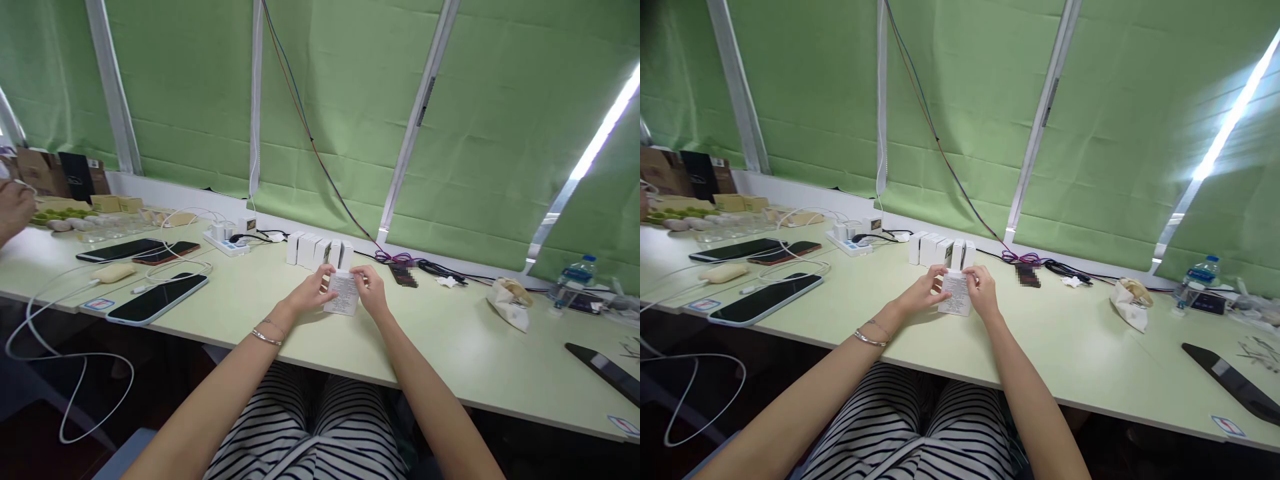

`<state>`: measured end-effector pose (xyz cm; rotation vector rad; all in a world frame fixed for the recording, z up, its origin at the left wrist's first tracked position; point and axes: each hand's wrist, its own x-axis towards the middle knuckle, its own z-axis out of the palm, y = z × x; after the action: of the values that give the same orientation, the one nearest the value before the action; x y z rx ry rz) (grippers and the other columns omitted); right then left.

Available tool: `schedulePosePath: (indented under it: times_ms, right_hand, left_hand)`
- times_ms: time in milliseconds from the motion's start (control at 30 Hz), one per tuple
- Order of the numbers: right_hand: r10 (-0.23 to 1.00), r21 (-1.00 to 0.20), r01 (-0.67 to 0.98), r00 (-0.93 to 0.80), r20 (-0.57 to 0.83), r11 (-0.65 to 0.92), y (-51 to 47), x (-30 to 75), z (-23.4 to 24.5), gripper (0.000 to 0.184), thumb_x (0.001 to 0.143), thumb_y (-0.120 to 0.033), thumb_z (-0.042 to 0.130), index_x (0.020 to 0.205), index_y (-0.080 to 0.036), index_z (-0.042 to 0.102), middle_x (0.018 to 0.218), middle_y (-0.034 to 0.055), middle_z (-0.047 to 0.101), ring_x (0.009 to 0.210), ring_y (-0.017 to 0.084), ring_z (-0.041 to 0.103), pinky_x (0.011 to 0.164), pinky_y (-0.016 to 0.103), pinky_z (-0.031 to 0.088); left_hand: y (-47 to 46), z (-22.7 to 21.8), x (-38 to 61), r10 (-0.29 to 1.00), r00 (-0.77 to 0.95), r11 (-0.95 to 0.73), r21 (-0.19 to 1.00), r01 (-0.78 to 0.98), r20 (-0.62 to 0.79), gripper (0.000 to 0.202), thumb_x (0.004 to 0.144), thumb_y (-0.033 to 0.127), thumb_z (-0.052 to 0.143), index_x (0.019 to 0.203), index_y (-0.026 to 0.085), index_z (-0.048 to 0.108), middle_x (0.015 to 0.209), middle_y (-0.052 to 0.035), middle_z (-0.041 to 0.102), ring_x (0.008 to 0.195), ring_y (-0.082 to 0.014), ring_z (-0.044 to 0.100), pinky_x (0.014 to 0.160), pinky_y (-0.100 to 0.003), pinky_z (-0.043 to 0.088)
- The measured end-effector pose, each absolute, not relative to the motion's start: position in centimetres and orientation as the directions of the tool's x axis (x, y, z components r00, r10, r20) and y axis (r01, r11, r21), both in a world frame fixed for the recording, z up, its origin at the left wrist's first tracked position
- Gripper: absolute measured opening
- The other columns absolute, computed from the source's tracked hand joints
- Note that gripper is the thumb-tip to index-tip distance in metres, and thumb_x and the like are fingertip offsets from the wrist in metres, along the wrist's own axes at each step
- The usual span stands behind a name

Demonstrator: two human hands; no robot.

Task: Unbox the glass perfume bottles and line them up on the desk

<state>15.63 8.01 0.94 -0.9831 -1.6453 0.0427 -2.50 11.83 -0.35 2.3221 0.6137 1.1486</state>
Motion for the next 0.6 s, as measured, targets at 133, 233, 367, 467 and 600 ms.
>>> schedulePosePath:
  times_ms: [133,233,367,467,600]
  right_hand:
    - [0.607,-0.506,0.568,0.014,0.795,0.649,8.01,15.6,0.94,0.02,0.081,-0.023,0.041,0.081,-0.021,0.062,0.082,0.0041,0.059,0.077,0.017,0.055,0.059,0.027,0.045]
    - [0.606,-0.499,0.563,-0.003,0.796,0.658,7.97,15.73,0.97,0.02,0.081,-0.024,0.042,0.081,-0.021,0.062,0.082,0.0043,0.06,0.078,0.018,0.056,0.06,0.027,0.044]
    - [0.612,-0.505,0.547,-0.017,0.791,0.668,8.07,15.93,0.92,0.021,0.083,-0.026,0.041,0.082,-0.021,0.062,0.083,0.0047,0.06,0.08,0.018,0.057,0.061,0.028,0.045]
    - [0.616,-0.514,0.531,-0.019,0.788,0.674,8.22,16.04,0.86,0.022,0.083,-0.027,0.041,0.082,-0.021,0.062,0.084,0.0046,0.06,0.08,0.018,0.057,0.064,0.029,0.045]
    - [0.622,-0.526,0.509,-0.024,0.783,0.682,8.32,16.16,0.89,0.021,0.082,-0.027,0.043,0.081,-0.02,0.062,0.084,0.0048,0.06,0.082,0.018,0.057,0.068,0.03,0.046]
  left_hand:
    - [11.83,-0.34,-2.52,0.576,0.55,-0.79,0.584,0.185,0.605,0.045,0.073,0.025,0.061,0.108,0.025,0.032,0.102,-0.0024,0.046,0.071,-0.0108,0.058,0.059,-0.026,0.05]
    - [11.75,-0.27,-2.55,0.578,0.548,-0.788,0.587,0.185,0.604,0.045,0.073,0.026,0.061,0.108,0.025,0.032,0.102,-0.0024,0.047,0.07,-0.0106,0.058,0.058,-0.025,0.05]
    - [11.62,-0.18,-2.54,0.583,0.549,-0.784,0.593,0.186,0.599,0.045,0.073,0.025,0.061,0.108,0.025,0.032,0.098,-0.0015,0.048,0.069,-0.0105,0.058,0.058,-0.025,0.05]
    - [11.57,-0.11,-2.52,0.586,0.548,-0.782,0.595,0.189,0.597,0.046,0.073,0.025,0.061,0.108,0.025,0.032,0.097,-0.0012,0.048,0.068,-0.0107,0.058,0.058,-0.025,0.05]
    - [11.52,0.0,-2.51,0.589,0.55,-0.78,0.594,0.196,0.592,0.045,0.073,0.025,0.061,0.108,0.024,0.032,0.096,-0.0011,0.049,0.068,-0.011,0.058,0.057,-0.024,0.049]
